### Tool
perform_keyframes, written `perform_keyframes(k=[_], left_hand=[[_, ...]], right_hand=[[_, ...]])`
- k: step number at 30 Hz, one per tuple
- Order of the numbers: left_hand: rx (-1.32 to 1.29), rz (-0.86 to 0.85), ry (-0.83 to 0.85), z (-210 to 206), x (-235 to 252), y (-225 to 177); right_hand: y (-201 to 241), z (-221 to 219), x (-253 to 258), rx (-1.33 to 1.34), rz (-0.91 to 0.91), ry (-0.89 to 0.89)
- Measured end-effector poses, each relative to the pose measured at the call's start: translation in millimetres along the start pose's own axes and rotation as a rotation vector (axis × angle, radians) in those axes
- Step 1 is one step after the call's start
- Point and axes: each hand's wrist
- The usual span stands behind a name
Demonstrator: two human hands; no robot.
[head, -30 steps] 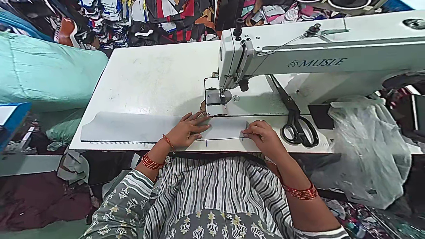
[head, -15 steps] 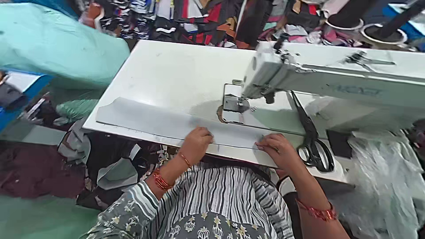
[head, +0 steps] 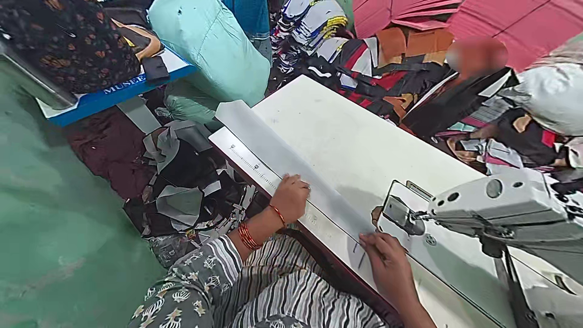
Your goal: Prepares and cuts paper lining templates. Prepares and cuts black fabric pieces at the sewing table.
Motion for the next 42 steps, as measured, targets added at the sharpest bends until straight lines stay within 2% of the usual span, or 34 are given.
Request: perform_keyframes(k=[2,6,10,13,18,21,25,31,42], left_hand=[[0.017,0.106,0.016,20.2,4.6,19.9],[0.053,0.279,-0.058,51.5,12.8,63.5],[0.102,0.387,-0.135,83.5,17.8,101.6],[0.158,0.398,-0.241,99.3,17.3,126.2],[0.182,0.312,-0.446,107.2,16.0,158.4],[0.164,0.276,-0.498,108.9,16.6,166.1],[0.122,0.334,-0.477,113.0,18.2,170.5],[0.111,0.286,-0.575,106.6,12.6,179.4],[0.093,0.319,-0.571,107.8,11.5,182.3]], right_hand=[[14.6,-22.8,20.2,0.014,0.044,0.038],[42.8,-68.6,60.2,0.071,0.150,0.122],[70.2,-110.0,95.7,0.116,0.243,0.193],[93.5,-130.4,114.8,0.122,0.235,0.267],[121.2,-153.6,124.0,0.113,0.228,0.313],[129.7,-161.9,120.9,0.092,0.250,0.285],[133.3,-165.6,120.8,0.044,0.258,0.302],[133.3,-167.2,120.7,0.009,0.287,0.330],[132.3,-170.2,119.2,-0.008,0.313,0.320]])
Point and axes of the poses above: each hand's wrist, its own x-axis towards the middle knuckle, its own z-axis out of the back of the hand, y = z × x, and after that the axes turned 9 degrees about -y, right-handed
